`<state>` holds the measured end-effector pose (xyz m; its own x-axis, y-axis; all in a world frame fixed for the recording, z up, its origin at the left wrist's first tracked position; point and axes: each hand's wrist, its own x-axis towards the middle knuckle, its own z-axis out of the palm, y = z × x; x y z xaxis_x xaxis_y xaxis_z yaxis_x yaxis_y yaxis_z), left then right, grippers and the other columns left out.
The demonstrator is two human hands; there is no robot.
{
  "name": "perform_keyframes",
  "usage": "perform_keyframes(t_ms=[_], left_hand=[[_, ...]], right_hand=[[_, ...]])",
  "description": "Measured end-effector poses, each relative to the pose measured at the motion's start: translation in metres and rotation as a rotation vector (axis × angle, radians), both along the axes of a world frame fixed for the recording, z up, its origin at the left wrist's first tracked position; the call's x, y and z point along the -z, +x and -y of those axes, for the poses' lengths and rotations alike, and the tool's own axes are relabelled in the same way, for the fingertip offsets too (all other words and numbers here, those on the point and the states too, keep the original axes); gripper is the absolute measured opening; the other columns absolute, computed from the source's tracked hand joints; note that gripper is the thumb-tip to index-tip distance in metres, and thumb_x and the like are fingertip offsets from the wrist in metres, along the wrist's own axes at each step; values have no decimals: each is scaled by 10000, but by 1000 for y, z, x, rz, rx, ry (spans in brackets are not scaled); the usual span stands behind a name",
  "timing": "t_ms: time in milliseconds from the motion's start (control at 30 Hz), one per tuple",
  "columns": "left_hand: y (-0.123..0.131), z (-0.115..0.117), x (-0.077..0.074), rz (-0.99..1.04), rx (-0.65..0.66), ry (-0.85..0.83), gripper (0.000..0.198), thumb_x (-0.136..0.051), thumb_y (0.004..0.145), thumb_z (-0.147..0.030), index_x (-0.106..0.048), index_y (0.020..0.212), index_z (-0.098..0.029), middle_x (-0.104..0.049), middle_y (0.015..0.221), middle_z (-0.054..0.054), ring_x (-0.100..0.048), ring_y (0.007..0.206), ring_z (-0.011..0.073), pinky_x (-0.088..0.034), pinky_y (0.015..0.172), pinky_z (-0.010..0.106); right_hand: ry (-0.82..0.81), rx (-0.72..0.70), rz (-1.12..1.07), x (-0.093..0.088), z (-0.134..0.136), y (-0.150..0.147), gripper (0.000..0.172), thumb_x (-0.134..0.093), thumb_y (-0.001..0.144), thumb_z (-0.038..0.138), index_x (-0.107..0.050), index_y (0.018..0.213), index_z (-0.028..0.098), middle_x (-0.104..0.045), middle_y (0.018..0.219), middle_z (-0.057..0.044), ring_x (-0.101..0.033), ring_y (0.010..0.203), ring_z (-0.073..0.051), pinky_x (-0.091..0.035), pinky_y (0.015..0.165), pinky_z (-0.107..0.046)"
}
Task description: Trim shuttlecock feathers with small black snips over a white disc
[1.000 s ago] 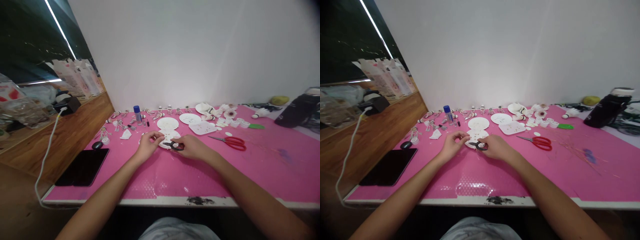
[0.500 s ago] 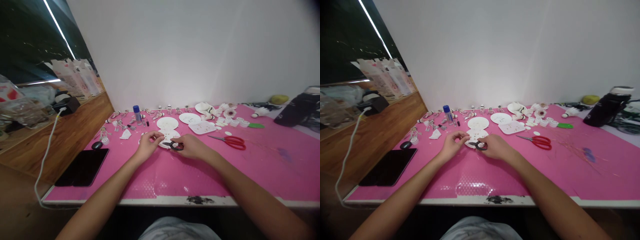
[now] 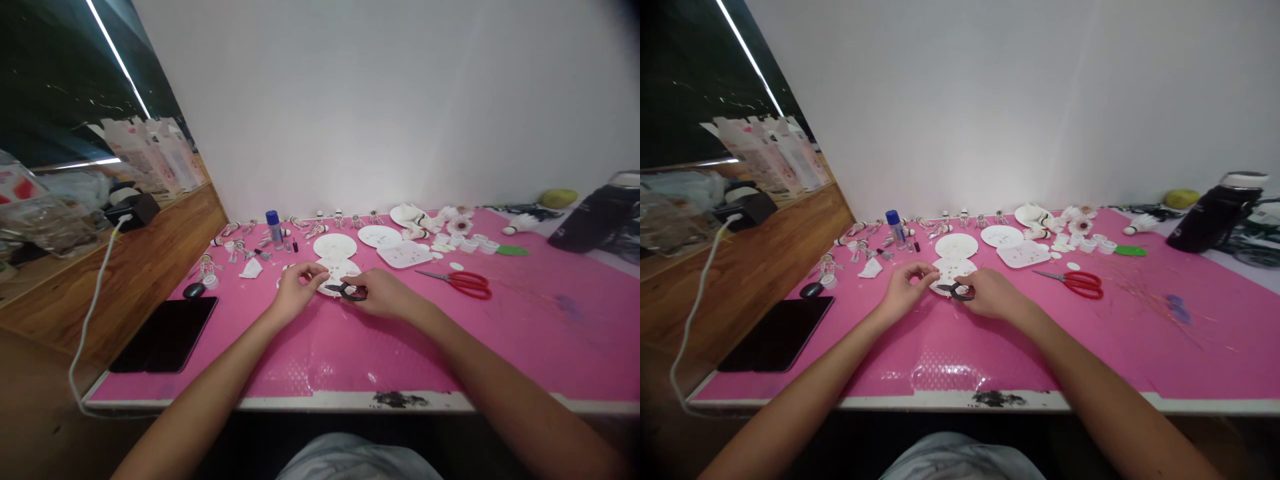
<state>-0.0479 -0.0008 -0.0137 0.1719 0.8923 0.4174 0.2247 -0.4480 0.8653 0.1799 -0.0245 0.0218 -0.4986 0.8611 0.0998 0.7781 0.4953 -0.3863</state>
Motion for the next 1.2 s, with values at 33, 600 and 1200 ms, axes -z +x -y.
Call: perform_keyframes(t_ms=[33,600,1200], left_hand=[[0,0,0,-2,2,2,179,-754,886,-369,-776,887,-191,-785,938,72,-684,854,200,-507,801,325],[0,3,-3,-12,8,-2,190,-760,881,-370,-781,886,-181,-783,923,72,-673,831,194,-505,789,320],[0,2,-2,-13,5,-14,168,-769,868,-348,-784,878,-181,-786,920,70,-675,829,193,-497,778,315]], right_hand=[[3,-3,2,0,0,0,300,-652,901,422,-806,1069,227,-764,794,-82,-598,651,-203,-313,608,-292],[7,-8,17,1,0,0,300,-644,908,425,-792,1074,223,-764,798,-75,-601,652,-199,-298,598,-290],[7,-26,9,6,-2,2,263,-654,888,367,-794,1058,223,-760,783,-63,-581,625,-181,-296,590,-283]])
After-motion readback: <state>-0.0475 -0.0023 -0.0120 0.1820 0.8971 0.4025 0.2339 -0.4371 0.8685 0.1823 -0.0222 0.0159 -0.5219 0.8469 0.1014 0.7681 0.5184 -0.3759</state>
